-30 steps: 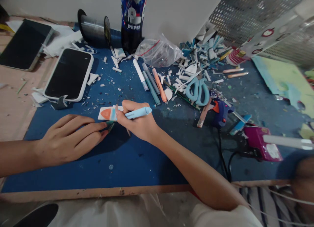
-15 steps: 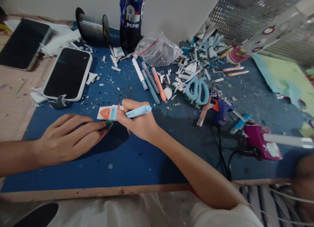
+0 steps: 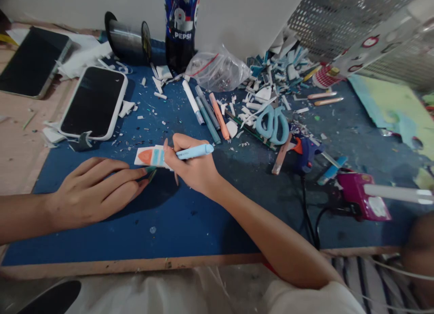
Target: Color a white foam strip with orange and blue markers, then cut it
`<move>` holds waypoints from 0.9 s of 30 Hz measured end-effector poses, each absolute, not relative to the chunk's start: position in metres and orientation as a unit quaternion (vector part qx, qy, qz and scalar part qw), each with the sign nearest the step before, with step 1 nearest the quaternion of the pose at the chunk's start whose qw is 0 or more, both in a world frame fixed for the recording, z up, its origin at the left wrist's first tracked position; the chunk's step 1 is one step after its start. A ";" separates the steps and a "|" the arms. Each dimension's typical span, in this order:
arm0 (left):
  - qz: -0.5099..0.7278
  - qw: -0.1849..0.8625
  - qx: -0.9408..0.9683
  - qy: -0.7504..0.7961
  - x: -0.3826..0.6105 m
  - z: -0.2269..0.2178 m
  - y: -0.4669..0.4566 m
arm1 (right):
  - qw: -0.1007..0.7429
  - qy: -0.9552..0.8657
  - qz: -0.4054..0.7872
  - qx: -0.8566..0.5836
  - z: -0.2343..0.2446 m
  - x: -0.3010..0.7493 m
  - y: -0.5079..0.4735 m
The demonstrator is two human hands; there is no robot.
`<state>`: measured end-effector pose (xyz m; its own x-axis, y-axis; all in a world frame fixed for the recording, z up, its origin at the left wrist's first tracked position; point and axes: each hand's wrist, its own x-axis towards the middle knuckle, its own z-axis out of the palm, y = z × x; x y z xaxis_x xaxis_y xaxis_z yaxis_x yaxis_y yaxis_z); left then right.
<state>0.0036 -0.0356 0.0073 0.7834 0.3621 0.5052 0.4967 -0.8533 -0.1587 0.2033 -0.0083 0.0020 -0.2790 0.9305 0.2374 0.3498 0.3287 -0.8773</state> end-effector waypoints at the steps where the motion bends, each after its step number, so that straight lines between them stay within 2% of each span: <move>1: -0.235 0.144 -0.933 -0.230 0.004 0.007 -0.036 | 0.399 -0.713 0.365 -0.447 0.002 0.203 -0.008; 7: -0.239 0.147 -0.932 -0.227 0.005 0.009 -0.035 | 0.392 -0.723 0.357 -0.442 0.002 0.203 -0.007; 13: -0.246 0.144 -0.931 -0.227 0.005 0.010 -0.036 | 0.441 -0.695 0.354 -0.445 0.000 0.204 -0.006; 27: -0.242 0.144 -0.931 -0.230 0.005 0.006 -0.036 | 0.408 -0.718 0.351 -0.441 -0.001 0.204 -0.005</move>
<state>0.0052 -0.0360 0.0062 0.7765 0.3589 0.5179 0.4989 -0.8523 -0.1574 0.2040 -0.0048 -0.0005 -0.2776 0.9200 0.2767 0.3466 0.3645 -0.8643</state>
